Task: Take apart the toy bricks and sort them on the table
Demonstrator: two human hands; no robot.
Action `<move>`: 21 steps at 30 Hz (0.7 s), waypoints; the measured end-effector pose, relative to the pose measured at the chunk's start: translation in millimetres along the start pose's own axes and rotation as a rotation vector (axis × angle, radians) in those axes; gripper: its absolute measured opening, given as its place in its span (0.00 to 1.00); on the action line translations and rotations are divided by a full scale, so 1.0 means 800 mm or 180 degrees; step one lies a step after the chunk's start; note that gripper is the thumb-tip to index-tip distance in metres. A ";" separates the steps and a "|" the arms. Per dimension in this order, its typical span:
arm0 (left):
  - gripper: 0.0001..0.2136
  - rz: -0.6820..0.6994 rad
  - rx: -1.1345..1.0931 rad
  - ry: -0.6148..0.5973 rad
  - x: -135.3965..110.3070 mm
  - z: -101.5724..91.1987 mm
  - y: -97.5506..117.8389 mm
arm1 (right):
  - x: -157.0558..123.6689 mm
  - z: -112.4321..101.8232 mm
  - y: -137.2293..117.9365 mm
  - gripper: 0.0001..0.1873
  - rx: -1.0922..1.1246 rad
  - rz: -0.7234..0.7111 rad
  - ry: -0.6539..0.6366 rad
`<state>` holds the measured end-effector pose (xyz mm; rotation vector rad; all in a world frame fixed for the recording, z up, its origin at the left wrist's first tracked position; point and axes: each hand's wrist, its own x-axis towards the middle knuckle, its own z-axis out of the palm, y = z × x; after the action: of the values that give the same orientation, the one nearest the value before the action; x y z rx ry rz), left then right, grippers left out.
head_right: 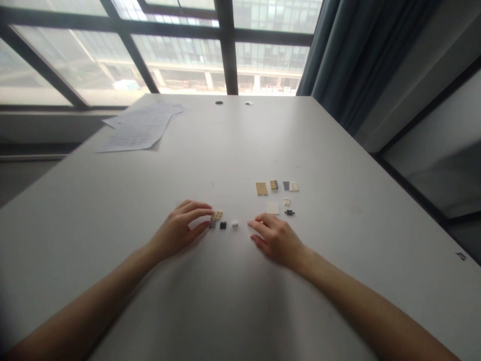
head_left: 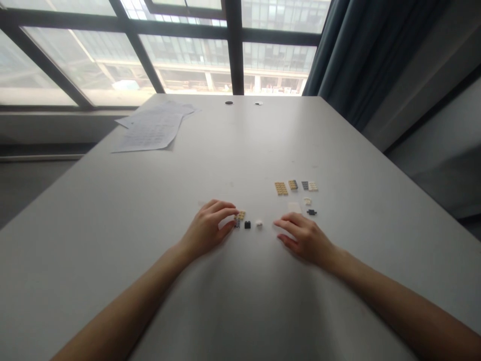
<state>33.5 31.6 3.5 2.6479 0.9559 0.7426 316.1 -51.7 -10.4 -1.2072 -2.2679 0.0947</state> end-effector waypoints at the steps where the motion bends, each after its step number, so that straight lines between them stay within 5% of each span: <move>1: 0.09 0.0015 0.0090 0.0020 -0.002 0.000 -0.001 | 0.008 0.006 -0.006 0.13 -0.0048 -0.0055 -0.0030; 7: 0.12 0.0170 0.0421 -0.0098 -0.011 -0.003 -0.004 | 0.041 0.024 -0.026 0.13 -0.0434 -0.0547 -0.0140; 13: 0.17 -0.0014 0.0522 -0.0507 -0.013 -0.004 0.018 | 0.037 0.025 -0.026 0.13 -0.0424 -0.0443 -0.0128; 21: 0.18 -0.0229 0.0740 -0.0575 -0.002 0.012 0.049 | 0.032 0.018 -0.028 0.13 -0.0390 -0.0393 -0.0227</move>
<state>58.2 0.2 9.2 2.7987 1.1401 0.3883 281.0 -41.6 -4.3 -1.1376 -2.4352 -0.0492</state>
